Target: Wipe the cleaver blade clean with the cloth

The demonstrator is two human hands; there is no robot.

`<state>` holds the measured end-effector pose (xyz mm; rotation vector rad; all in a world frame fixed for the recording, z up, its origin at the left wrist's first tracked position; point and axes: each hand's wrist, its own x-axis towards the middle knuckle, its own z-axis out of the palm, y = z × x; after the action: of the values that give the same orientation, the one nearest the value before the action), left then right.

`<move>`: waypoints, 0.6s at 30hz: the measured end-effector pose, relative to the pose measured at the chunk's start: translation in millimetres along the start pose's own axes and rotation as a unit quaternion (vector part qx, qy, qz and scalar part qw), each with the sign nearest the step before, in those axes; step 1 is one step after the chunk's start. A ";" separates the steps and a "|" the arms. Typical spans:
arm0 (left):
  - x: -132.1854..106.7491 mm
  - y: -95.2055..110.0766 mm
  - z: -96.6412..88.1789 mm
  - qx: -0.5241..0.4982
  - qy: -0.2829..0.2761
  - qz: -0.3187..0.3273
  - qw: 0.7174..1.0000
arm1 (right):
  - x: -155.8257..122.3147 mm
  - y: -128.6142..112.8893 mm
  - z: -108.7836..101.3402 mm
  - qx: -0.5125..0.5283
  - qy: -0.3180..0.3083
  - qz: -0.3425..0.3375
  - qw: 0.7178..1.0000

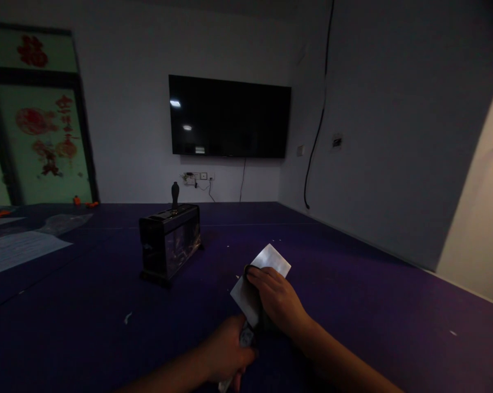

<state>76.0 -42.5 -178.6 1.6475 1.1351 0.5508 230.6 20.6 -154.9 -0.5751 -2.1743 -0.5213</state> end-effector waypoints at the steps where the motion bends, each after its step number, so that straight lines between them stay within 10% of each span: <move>1: -0.7 1.1 -0.1 0.004 0.001 -0.002 1.000 | -0.2 2.3 0.2 -0.001 0.003 0.010 1.000; 18: 1.6 -2.2 0.7 -0.004 0.044 0.000 0.999 | 1.8 -1.7 2.5 0.026 0.008 0.007 1.000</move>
<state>76.4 -41.3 -181.2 1.6305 1.1959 0.6329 227.2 21.0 -155.2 -0.5554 -2.1618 -0.4594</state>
